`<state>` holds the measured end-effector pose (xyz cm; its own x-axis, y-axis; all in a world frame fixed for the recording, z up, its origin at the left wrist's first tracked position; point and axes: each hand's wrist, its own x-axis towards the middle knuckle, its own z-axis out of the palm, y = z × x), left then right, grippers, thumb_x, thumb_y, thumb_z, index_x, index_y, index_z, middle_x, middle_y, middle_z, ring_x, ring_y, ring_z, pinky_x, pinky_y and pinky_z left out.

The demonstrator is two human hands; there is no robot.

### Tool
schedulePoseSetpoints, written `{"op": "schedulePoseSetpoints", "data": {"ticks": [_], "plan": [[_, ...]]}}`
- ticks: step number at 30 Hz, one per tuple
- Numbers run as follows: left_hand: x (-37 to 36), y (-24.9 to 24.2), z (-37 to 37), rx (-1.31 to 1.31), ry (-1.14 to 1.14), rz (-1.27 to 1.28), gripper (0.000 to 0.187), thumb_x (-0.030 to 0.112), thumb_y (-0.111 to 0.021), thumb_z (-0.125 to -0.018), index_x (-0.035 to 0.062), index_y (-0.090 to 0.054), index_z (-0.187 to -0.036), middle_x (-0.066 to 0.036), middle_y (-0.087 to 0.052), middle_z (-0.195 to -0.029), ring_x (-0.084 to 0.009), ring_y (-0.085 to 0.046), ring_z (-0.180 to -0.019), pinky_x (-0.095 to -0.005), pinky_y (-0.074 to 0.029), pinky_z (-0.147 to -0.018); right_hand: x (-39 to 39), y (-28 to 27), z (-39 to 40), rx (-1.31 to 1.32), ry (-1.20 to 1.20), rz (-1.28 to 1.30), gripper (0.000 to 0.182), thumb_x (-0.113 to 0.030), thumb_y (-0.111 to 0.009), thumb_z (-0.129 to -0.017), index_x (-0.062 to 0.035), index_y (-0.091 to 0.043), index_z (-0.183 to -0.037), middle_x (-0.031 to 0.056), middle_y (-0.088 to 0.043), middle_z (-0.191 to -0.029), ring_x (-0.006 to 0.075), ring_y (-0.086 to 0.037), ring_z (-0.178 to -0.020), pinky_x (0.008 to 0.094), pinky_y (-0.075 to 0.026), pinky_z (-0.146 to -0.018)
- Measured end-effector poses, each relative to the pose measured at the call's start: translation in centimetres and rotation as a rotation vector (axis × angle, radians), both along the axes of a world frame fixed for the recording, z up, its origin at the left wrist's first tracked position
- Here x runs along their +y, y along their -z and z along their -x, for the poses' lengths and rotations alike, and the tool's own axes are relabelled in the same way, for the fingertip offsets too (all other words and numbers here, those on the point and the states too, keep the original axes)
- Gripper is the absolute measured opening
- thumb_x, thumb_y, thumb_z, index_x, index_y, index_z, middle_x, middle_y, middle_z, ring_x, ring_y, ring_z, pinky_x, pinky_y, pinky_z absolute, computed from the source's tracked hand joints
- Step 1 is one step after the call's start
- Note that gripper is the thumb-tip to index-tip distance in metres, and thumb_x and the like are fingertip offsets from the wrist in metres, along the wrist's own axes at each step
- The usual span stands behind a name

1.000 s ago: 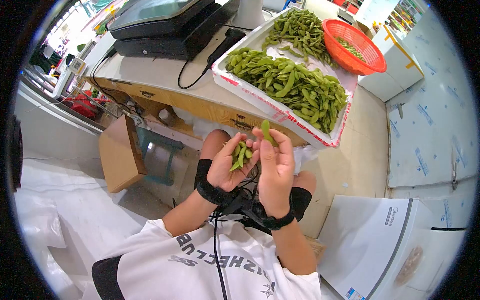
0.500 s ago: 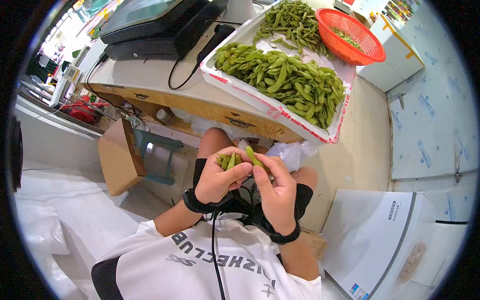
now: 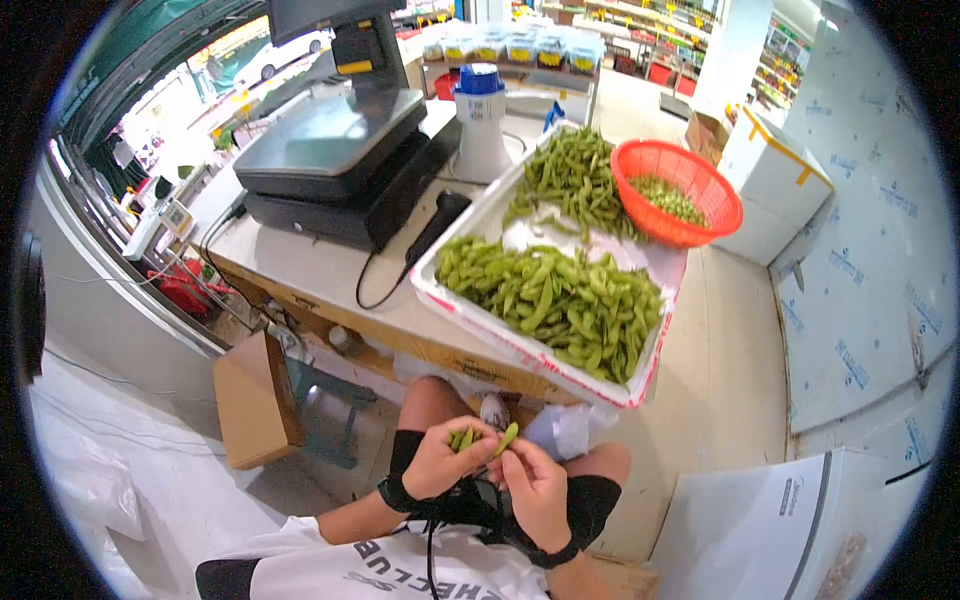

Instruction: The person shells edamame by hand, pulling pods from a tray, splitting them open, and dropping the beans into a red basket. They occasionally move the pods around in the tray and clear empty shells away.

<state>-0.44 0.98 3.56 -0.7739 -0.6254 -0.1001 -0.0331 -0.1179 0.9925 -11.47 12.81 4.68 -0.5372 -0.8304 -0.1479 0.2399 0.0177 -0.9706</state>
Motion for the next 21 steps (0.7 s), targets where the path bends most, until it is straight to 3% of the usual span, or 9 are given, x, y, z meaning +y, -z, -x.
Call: {"op": "schedulePoseSetpoints", "data": {"ticks": [6,15,16,19,21], "plan": [[-0.2,-0.2,-0.3,-0.116,0.022,0.172,0.024,0.022,-0.064,-0.092,-0.0004,-0.062,-0.101,0.0,-0.063,-0.083,-0.0067,-0.056,-0.078,-0.0235,-0.047,-0.07,-0.2,0.5,0.6,-0.033,0.011,0.008,0.018,-0.009,-0.056,-0.094,0.005,-0.065,-0.101,0.0042,-0.065,-0.078,0.0071,-0.057,-0.064,0.0203,-0.047,-0.058],[-0.9,0.9,-0.2,-0.091,0.13,-0.12,0.02,0.021,-0.064,-0.093,0.0017,-0.063,-0.096,0.002,-0.06,-0.077,-0.0039,-0.05,-0.068,-0.0198,-0.041,-0.059,0.4,1.3,1.6,-0.055,-0.044,-0.055,0.016,-0.01,-0.06,-0.092,0.0042,-0.066,-0.092,0.0027,-0.063,-0.076,0.0059,-0.052,-0.059,0.0204,-0.042,-0.053],[-1.0,1.1,-0.2,-0.097,0.139,-0.019,0.017,0.02,-0.063,-0.093,0.003,-0.062,-0.094,0.004,-0.058,-0.075,-0.0033,-0.048,-0.065,-0.0194,-0.039,-0.056,0.3,1.0,1.8,-0.04,-0.06,-0.065,0.016,-0.011,-0.06,-0.092,0.0037,-0.065,-0.09,0.0022,-0.063,-0.075,0.0055,-0.051,-0.059,0.0203,-0.041,-0.052],[-0.7,0.4,0.0,-0.041,0.112,-0.093,0.017,0.021,-0.063,-0.093,0.0049,-0.061,-0.092,0.004,-0.056,-0.072,-0.0027,-0.046,-0.059,-0.0189,-0.036,-0.05,0.5,1.4,1.5,0.004,-0.033,-0.066,0.016,-0.012,-0.059,-0.092,0.0008,-0.065,-0.085,-0.001,-0.061,-0.072,0.0036,-0.049,-0.058,0.0193,-0.039,-0.051],[-0.4,0.9,0.0,-0.01,0.137,-0.273,0.018,0.023,-0.064,-0.092,0.0055,-0.06,-0.092,0.003,-0.055,-0.071,-0.0029,-0.045,-0.057,-0.0176,-0.034,-0.046,0.6,1.7,1.3,-0.148,0.006,-0.016,0.012,-0.01,-0.059,-0.091,0.0007,-0.064,-0.088,-0.0017,-0.061,-0.073,0.0025,-0.05,-0.059,0.0186,-0.039,-0.052]]}}
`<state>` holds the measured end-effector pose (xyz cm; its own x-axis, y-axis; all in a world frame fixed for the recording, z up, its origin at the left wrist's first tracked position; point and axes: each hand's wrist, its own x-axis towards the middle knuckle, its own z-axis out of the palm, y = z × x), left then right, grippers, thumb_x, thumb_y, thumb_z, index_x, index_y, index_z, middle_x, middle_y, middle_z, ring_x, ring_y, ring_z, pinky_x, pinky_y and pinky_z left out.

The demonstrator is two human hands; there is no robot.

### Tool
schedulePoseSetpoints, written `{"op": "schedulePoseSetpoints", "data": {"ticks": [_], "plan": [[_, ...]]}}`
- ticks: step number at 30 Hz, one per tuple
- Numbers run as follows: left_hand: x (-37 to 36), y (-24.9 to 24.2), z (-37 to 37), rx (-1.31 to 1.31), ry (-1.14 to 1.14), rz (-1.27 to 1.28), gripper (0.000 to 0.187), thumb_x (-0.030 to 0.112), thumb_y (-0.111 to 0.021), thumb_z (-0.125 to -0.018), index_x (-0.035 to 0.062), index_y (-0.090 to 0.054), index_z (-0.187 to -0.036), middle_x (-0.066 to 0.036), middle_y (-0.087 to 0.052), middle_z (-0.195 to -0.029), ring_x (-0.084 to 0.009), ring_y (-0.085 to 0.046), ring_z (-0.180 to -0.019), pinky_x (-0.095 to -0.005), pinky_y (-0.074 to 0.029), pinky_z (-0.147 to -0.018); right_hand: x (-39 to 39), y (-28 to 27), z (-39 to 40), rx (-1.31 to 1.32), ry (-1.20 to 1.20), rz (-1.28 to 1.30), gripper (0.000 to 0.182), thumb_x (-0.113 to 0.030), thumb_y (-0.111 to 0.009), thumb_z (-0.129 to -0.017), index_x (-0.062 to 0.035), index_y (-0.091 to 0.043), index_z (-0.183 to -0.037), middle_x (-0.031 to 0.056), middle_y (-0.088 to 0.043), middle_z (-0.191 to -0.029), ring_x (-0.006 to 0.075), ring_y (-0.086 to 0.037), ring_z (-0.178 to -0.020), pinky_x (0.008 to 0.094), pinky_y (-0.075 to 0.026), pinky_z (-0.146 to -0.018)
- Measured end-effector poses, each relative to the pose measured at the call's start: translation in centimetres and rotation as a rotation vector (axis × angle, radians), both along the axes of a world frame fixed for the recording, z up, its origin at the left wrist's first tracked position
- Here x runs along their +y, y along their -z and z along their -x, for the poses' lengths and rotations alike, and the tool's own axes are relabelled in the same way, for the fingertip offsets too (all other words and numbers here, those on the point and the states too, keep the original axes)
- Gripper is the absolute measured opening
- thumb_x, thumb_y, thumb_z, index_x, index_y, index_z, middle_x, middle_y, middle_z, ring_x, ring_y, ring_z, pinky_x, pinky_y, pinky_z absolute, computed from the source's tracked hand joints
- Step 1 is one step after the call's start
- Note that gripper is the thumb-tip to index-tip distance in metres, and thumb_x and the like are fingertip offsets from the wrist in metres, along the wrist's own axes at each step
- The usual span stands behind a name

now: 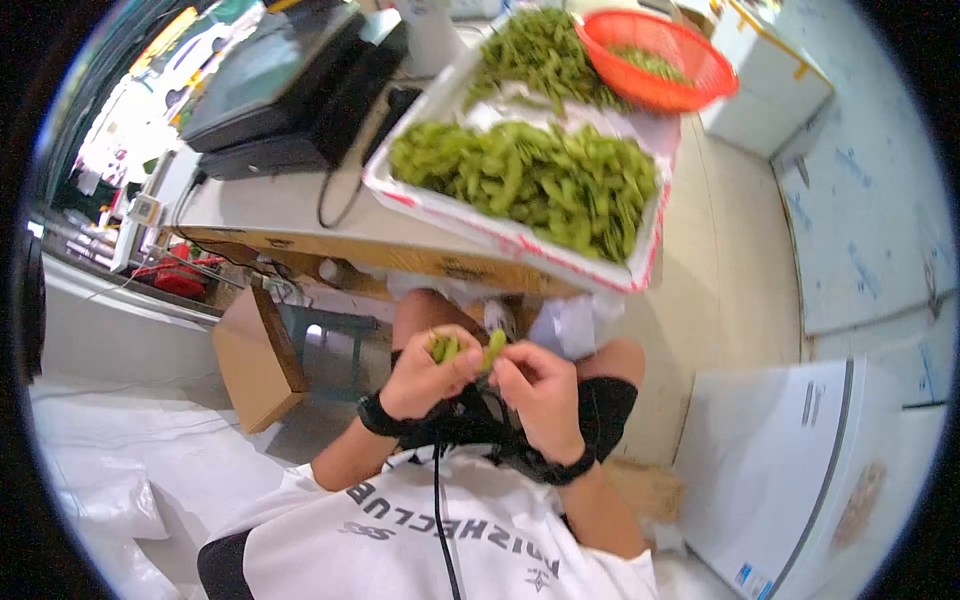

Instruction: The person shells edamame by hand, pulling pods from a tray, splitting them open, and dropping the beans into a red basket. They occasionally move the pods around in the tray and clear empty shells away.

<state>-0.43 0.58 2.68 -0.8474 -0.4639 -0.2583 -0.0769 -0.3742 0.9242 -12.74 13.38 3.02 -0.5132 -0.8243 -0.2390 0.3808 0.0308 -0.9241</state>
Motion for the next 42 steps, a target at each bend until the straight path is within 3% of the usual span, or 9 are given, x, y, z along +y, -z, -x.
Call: {"op": "schedulePoseSetpoints", "data": {"ticks": [3,12,15,18,21,24,36,39,42], "plan": [[0.4,1.0,0.0,0.034,0.001,-0.22,0.022,0.026,-0.064,-0.092,0.006,-0.057,-0.092,-0.001,-0.054,-0.07,-0.004,-0.044,-0.054,-0.0163,-0.031,-0.042,-0.2,0.9,-0.8,-0.023,0.084,0.151,0.006,-0.005,-0.061,-0.09,0.0006,-0.064,-0.089,-0.0037,-0.061,-0.076,0.0004,-0.051,-0.066,0.016,-0.04,-0.057],[1.1,1.4,0.5,0.077,0.024,-0.542,0.021,0.025,-0.062,-0.094,0.0069,-0.052,-0.09,-0.002,-0.052,-0.072,-0.0047,-0.044,-0.055,-0.0166,-0.032,-0.041,0.0,3.4,-1.0,-0.18,0.101,0.225,0.005,-0.006,-0.059,-0.09,-0.0012,-0.061,-0.091,-0.0036,-0.057,-0.072,0.0008,-0.046,-0.057,0.0167,-0.037,-0.05],[0.9,1.7,0.5,-0.011,-0.059,-0.212,0.018,0.02,-0.066,-0.091,0.0045,-0.058,-0.094,-0.004,-0.059,-0.079,-0.0076,-0.052,-0.061,-0.0193,-0.041,-0.047,-0.2,3.1,-0.5,-0.261,0.118,0.16,0.007,-0.008,-0.059,-0.091,-0.0021,-0.061,-0.094,-0.003,-0.058,-0.072,0.0014,-0.046,-0.056,0.0168,-0.035,-0.048],[1.7,0.5,1.1,0.01,-0.15,0.675,0.021,0.01,-0.073,-0.083,0.0014,-0.064,-0.101,-0.008,-0.066,-0.087,-0.0153,-0.062,-0.069,-0.0243,-0.05,-0.058,-0.3,2.9,-0.1,-0.275,0.164,0.138,0.009,-0.01,-0.06,-0.091,-0.002,-0.062,-0.095,-0.0022,-0.059,-0.073,0.0018,-0.047,-0.056,0.0166,-0.035,-0.048],[1.5,-0.3,1.0,0.096,-0.108,1.008,0.029,0.002,-0.076,-0.076,0.0,-0.067,-0.103,-0.012,-0.069,-0.092,-0.0224,-0.067,-0.078,-0.0282,-0.053,-0.068,-0.2,2.4,0.1,-0.228,0.127,0.088,0.011,-0.011,-0.061,-0.091,-0.0015,-0.062,-0.095,-0.0029,-0.059,-0.073,0.001,-0.047,-0.057,0.016,-0.035,-0.049],[1.0,0.0,1.0,0.119,-0.127,1.123,0.028,-0.002,-0.076,-0.074,-0.0005,-0.067,-0.101,-0.015,-0.068,-0.089,-0.0249,-0.068,-0.077,-0.0289,-0.052,-0.066,0.2,2.4,0.5,-0.169,0.069,0.054,0.011,-0.011,-0.062,-0.091,-0.0013,-0.063,-0.094,-0.0039,-0.059,-0.074,-0.0003,-0.047,-0.059,0.0156,-0.036,-0.05],[1.5,2.0,0.5,0.115,-0.149,0.828,0.016,0.005,-0.069,-0.085,-0.0026,-0.067,-0.099,-0.011,-0.07,-0.08,-0.014,-0.065,-0.067,-0.0239,-0.049,-0.059,-0.5,3.2,-1.3,-0.26,0.165,0.155,0.007,-0.009,-0.06,-0.09,-0.0024,-0.059,-0.087,-0.0036,-0.057,-0.072,0.0005,-0.045,-0.057,0.016,-0.035,-0.048],[1.9,1.5,0.2,0.089,-0.195,0.469,0.016,0.012,-0.063,-0.092,-0.0022,-0.067,-0.098,-0.006,-0.068,-0.077,-0.0083,-0.059,-0.062,-0.0208,-0.045,-0.055,-0.8,3.3,-2.0,-0.331,0.178,0.212,0.006,-0.009,-0.06,-0.09,-0.0025,-0.058,-0.09,-0.0017,-0.057,-0.073,0.0016,-0.046,-0.056,0.0166,-0.035,-0.047],[2.0,2.1,0.1,0.086,-0.204,0.301,0.021,0.018,-0.06,-0.095,-0.0017,-0.067,-0.098,-0.004,-0.066,-0.074,-0.0044,-0.053,-0.059,-0.0182,-0.041,-0.051,-0.8,3.9,-2.3,-0.301,0.184,0.233,0.006,-0.008,-0.059,-0.091,-0.0023,-0.058,-0.092,-0.0007,-0.058,-0.075,0.0024,-0.047,-0.056,0.0168,-0.035,-0.047]]}}
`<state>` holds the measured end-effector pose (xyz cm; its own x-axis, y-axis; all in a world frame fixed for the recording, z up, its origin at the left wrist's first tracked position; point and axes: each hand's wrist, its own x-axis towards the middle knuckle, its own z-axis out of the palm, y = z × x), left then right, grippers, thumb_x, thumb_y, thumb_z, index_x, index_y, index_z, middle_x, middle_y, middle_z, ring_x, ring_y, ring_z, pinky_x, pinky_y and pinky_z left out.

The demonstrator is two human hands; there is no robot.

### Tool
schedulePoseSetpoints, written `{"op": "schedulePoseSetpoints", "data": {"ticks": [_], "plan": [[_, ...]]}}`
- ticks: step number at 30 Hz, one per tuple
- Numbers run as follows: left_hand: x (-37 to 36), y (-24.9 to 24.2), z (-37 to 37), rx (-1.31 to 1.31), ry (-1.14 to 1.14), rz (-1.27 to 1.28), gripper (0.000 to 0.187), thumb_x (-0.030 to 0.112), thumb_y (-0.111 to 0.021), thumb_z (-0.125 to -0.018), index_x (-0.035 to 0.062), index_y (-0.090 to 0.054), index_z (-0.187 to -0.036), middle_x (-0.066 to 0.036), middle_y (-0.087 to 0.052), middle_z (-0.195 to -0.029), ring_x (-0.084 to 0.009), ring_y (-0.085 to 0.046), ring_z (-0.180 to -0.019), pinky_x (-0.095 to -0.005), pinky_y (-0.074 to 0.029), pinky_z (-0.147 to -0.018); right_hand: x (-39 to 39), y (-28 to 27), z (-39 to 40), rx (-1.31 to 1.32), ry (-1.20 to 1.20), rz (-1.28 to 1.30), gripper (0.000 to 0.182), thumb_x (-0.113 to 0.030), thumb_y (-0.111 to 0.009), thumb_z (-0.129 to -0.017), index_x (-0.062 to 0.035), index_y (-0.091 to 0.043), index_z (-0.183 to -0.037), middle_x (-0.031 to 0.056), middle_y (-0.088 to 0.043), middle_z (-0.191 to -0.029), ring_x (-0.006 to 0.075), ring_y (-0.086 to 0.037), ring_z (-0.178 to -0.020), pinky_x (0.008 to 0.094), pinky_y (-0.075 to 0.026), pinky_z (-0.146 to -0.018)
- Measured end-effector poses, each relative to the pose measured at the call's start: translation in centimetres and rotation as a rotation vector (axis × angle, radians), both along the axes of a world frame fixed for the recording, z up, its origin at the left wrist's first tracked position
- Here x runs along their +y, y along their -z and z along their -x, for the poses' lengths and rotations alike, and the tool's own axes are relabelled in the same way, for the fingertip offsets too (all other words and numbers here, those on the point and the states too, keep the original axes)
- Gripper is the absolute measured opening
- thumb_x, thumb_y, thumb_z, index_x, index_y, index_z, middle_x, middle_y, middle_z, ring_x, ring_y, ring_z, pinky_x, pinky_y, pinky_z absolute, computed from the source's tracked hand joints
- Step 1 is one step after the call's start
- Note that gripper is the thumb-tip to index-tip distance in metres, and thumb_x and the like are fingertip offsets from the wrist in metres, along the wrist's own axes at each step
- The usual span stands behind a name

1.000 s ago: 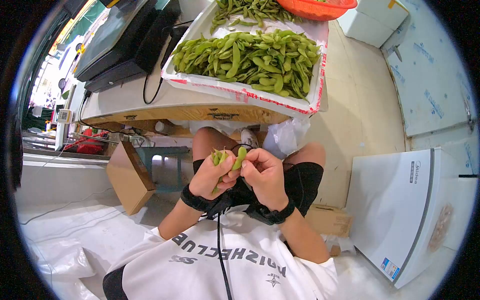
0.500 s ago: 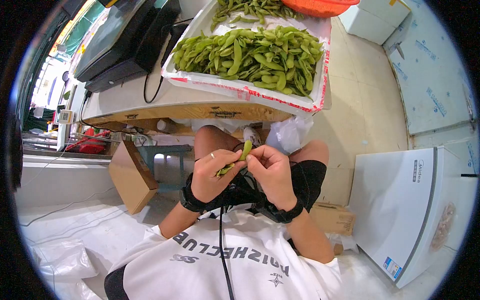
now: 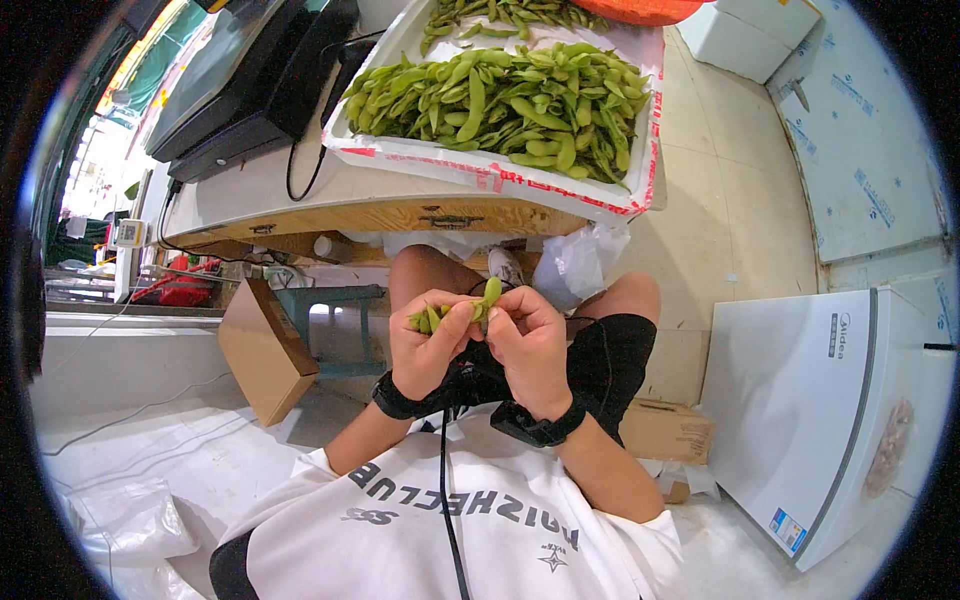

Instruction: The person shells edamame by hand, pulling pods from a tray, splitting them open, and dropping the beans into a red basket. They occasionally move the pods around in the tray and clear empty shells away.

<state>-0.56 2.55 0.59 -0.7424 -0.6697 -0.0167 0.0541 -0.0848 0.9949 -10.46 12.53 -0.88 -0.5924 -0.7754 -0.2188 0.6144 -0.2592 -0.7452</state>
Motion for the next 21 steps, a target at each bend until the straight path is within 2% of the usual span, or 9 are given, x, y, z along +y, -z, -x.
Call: {"op": "schedulePoseSetpoints", "data": {"ticks": [3,6,9,12,15,18,21], "plan": [[-0.2,0.1,-0.1,-0.016,-0.022,-0.074,0.02,0.016,-0.06,-0.095,-0.0019,-0.067,-0.1,-0.003,-0.065,-0.072,-0.0038,-0.052,-0.057,-0.0179,-0.039,-0.049,-0.1,-1.2,0.2,-0.033,-0.037,-0.056,0.009,-0.011,-0.062,-0.091,-0.0029,-0.059,-0.092,-0.0004,-0.059,-0.075,0.0028,-0.048,-0.056,0.0168,-0.035,-0.047],[-0.3,-0.6,-0.1,-0.047,-0.003,0.208,0.019,0.015,-0.061,-0.095,-0.002,-0.066,-0.1,-0.003,-0.064,-0.072,-0.0035,-0.051,-0.057,-0.0179,-0.038,-0.049,-0.2,-2.3,0.8,0.042,-0.15,-0.124,0.012,-0.014,-0.064,-0.091,-0.0038,-0.059,-0.093,-0.0005,-0.059,-0.076,0.0032,-0.048,-0.056,0.017,-0.036,-0.047],[-0.6,-0.5,-0.7,-0.037,0.05,0.097,0.018,0.014,-0.06,-0.095,-0.0019,-0.067,-0.1,-0.003,-0.065,-0.074,-0.0035,-0.051,-0.057,-0.0174,-0.038,-0.05,0.2,-1.8,1.9,0.077,-0.3,-0.124,0.017,-0.018,-0.068,-0.09,-0.0045,-0.059,-0.095,-0.0005,-0.059,-0.076,0.0033,-0.048,-0.056,0.0172,-0.036,-0.047],[-0.8,-1.0,-1.0,-0.059,0.09,-0.036,0.015,0.011,-0.061,-0.093,-0.0024,-0.068,-0.098,-0.003,-0.067,-0.075,-0.0047,-0.054,-0.06,-0.0193,-0.042,-0.052,0.2,-1.6,2.2,0.088,-0.331,-0.134,0.013,-0.014,-0.065,-0.09,-0.0048,-0.059,-0.097,-0.0008,-0.059,-0.075,0.0033,-0.047,-0.055,0.0172,-0.035,-0.046],[-0.5,-0.3,-0.6,-0.133,0.07,0.391,0.013,0.008,-0.062,-0.091,-0.0022,-0.068,-0.096,-0.007,-0.068,-0.075,-0.0088,-0.059,-0.061,-0.0231,-0.046,-0.056,0.2,-0.6,1.7,0.142,-0.289,-0.201,0.01,-0.009,-0.059,-0.09,-0.0046,-0.059,-0.099,-0.0006,-0.059,-0.074,0.0033,-0.048,-0.056,0.0172,-0.036,-0.046],[-0.4,-1.3,0.0,-0.161,0.032,0.628,0.011,0.007,-0.064,-0.088,-0.0013,-0.069,-0.095,-0.011,-0.067,-0.074,-0.0132,-0.063,-0.064,-0.026,-0.048,-0.059,0.3,-0.6,1.7,0.035,-0.259,-0.212,0.013,-0.006,-0.051,-0.09,-0.0044,-0.059,-0.1,0.0004,-0.059,-0.075,0.0039,-0.05,-0.057,0.0175,-0.038,-0.045],[-0.7,-1.0,0.0,-0.177,-0.021,0.638,0.011,0.007,-0.065,-0.087,-0.0009,-0.068,-0.095,-0.013,-0.066,-0.074,-0.0159,-0.064,-0.064,-0.0265,-0.048,-0.059,0.6,-0.8,1.7,-0.098,-0.233,-0.16,0.013,-0.009,-0.049,-0.094,-0.0042,-0.059,-0.101,0.0017,-0.059,-0.077,0.0052,-0.051,-0.057,0.0177,-0.039,-0.045]]}}
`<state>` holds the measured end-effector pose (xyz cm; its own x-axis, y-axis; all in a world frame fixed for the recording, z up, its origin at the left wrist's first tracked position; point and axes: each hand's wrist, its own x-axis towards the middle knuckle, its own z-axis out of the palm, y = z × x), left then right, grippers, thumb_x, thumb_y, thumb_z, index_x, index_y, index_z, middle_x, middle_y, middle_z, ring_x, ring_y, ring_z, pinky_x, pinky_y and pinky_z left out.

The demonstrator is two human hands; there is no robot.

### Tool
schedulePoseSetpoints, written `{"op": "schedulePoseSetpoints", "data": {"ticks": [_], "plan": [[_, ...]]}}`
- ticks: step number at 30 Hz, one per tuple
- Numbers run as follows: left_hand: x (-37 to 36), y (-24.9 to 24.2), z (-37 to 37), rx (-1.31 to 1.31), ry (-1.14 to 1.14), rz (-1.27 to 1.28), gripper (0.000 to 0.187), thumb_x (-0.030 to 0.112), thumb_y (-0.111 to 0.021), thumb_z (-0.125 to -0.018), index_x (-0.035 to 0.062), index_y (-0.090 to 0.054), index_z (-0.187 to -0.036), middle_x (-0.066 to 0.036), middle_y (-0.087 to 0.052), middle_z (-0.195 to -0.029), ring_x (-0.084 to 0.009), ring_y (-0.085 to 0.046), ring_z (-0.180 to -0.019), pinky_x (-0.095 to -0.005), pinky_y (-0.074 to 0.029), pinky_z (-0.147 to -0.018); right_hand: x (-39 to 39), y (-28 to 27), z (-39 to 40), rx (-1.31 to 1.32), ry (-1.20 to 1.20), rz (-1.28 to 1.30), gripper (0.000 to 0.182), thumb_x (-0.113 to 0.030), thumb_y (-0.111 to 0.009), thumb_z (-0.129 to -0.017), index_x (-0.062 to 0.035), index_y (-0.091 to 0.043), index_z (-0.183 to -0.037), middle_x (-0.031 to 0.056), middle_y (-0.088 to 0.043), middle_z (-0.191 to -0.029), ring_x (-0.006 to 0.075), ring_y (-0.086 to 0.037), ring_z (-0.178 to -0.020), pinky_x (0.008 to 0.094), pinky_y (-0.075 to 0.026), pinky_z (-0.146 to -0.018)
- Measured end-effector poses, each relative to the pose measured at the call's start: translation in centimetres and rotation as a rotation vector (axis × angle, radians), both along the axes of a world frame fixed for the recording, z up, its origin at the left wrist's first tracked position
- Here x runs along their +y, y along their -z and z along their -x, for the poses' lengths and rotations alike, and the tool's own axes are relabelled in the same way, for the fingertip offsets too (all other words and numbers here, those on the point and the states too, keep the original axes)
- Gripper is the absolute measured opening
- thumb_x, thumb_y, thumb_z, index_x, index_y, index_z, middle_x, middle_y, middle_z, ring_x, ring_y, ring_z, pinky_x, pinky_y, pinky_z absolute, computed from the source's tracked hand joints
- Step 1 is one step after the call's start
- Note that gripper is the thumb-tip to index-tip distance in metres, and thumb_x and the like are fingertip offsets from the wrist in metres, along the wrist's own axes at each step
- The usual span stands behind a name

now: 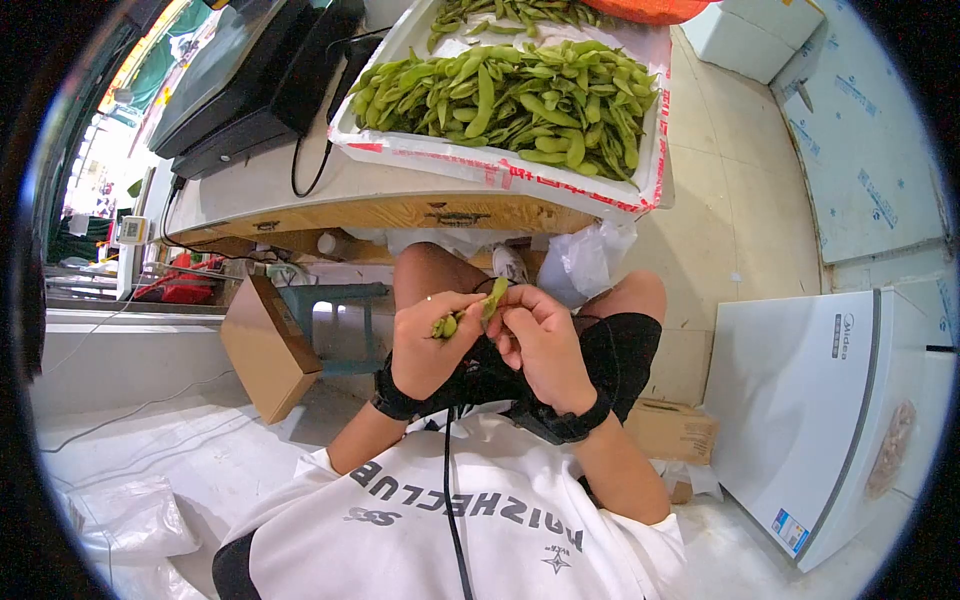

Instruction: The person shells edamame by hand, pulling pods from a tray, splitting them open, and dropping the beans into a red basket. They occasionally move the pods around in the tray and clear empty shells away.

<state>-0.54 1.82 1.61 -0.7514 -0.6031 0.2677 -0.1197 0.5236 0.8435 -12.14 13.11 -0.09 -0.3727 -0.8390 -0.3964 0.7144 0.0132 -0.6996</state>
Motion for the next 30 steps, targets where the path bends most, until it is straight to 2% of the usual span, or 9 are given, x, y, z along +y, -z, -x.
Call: {"op": "schedulePoseSetpoints", "data": {"ticks": [6,9,12,15,18,21,24,27,30], "plan": [[-0.1,0.4,-0.4,0.019,-0.06,-0.162,0.012,0.006,-0.065,-0.088,-0.0026,-0.068,-0.096,-0.009,-0.068,-0.074,-0.0115,-0.063,-0.065,-0.0238,-0.048,-0.058,0.2,-0.6,0.2,-0.249,-0.007,0.11,0.022,-0.024,-0.051,-0.099,-0.0041,-0.059,-0.104,0.0027,-0.059,-0.083,0.0054,-0.051,-0.062,0.017,-0.038,-0.048],[-0.4,0.0,-0.6,0.005,-0.062,-0.146,0.013,0.006,-0.065,-0.089,-0.003,-0.068,-0.097,-0.008,-0.068,-0.075,-0.0099,-0.063,-0.065,-0.0225,-0.047,-0.058,0.2,-0.6,0.6,-0.39,-0.051,0.175,0.025,-0.028,-0.052,-0.099,-0.0046,-0.059,-0.105,0.0025,-0.059,-0.087,0.0054,-0.051,-0.065,0.0169,-0.038,-0.049],[-0.2,0.1,-0.7,0.01,-0.056,-0.124,0.014,0.007,-0.065,-0.089,-0.0029,-0.068,-0.097,-0.008,-0.069,-0.077,-0.0101,-0.063,-0.066,-0.0226,-0.048,-0.059,0.3,-0.5,0.0,-0.184,-0.004,0.148,0.022,-0.025,-0.054,-0.097,-0.0047,-0.06,-0.104,0.0014,-0.061,-0.085,0.0049,-0.05,-0.063,0.0176,-0.038,-0.05],[0.0,-0.4,-0.7,0.022,0.066,-0.149,0.016,0.009,-0.065,-0.089,-0.0031,-0.068,-0.098,-0.008,-0.069,-0.077,-0.0101,-0.062,-0.065,-0.0225,-0.047,-0.059,0.1,-0.2,-0.2,0.088,-0.032,0.049,0.017,-0.02,-0.058,-0.095,-0.0035,-0.061,-0.101,-0.001,-0.06,-0.081,0.0024,-0.048,-0.064,0.0177,-0.038,-0.053],[-0.7,-0.4,-1.0,0.012,0.086,-0.134,0.018,0.012,-0.065,-0.09,-0.0025,-0.068,-0.101,-0.006,-0.068,-0.076,-0.0092,-0.059,-0.062,-0.0209,-0.046,-0.057,0.3,-0.4,-0.2,0.44,-0.056,-0.055,0.013,-0.013,-0.059,-0.092,-0.0014,-0.061,-0.096,-0.003,-0.058,-0.076,0.0012,-0.047,-0.067,0.0185,-0.039,-0.057],[-1.5,0.0,-0.8,0.037,0.104,-0.642,0.018,0.014,-0.065,-0.09,-0.001,-0.068,-0.101,-0.004,-0.065,-0.072,-0.0067,-0.055,-0.059,-0.0183,-0.041,-0.052,0.4,-1.1,-0.2,0.591,-0.182,-0.026,0.012,-0.011,-0.058,-0.09,0.0,-0.06,-0.093,-0.0036,-0.055,-0.075,0.0018,-0.047,-0.07,0.0189,-0.039,-0.059],[-1.7,0.3,-0.8,0.049,0.172,-0.808,0.015,0.014,-0.063,-0.092,0.0007,-0.067,-0.1,-0.001,-0.059,-0.066,-0.0046,-0.049,-0.054,-0.0178,-0.035,-0.046,0.5,-2.1,-0.2,0.604,-0.191,-0.033,0.011,-0.009,-0.056,-0.089,0.0005,-0.06,-0.093,-0.0034,-0.056,-0.076,0.0033,-0.049,-0.07,0.0201,-0.041,-0.06],[-2.1,1.2,-1.0,0.188,0.287,-1.196,0.014,0.014,-0.061,-0.094,0.0019,-0.064,-0.099,-0.001,-0.054,-0.063,-0.0051,-0.043,-0.05,-0.0192,-0.031,-0.041,0.1,-1.1,-0.8,0.599,-0.06,0.129,0.008,-0.009,-0.055,-0.09,-0.001,-0.058,-0.089,-0.0039,-0.052,-0.072,0.0021,-0.045,-0.063,0.0191,-0.038,-0.055],[-0.8,2.0,-0.9,0.369,0.305,-1.451,0.015,0.016,-0.06,-0.095,0.0028,-0.062,-0.101,-0.001,-0.05,-0.063,-0.0061,-0.039,-0.047,-0.0196,-0.029,-0.04,0.3,-1.3,-0.9,-0.007,-0.112,0.158,0.008,-0.009,-0.054,-0.091,-0.0033,-0.054,-0.084,-0.0048,-0.048,-0.069,0.0011,-0.039,-0.057,0.0181,-0.032,-0.05]]}}
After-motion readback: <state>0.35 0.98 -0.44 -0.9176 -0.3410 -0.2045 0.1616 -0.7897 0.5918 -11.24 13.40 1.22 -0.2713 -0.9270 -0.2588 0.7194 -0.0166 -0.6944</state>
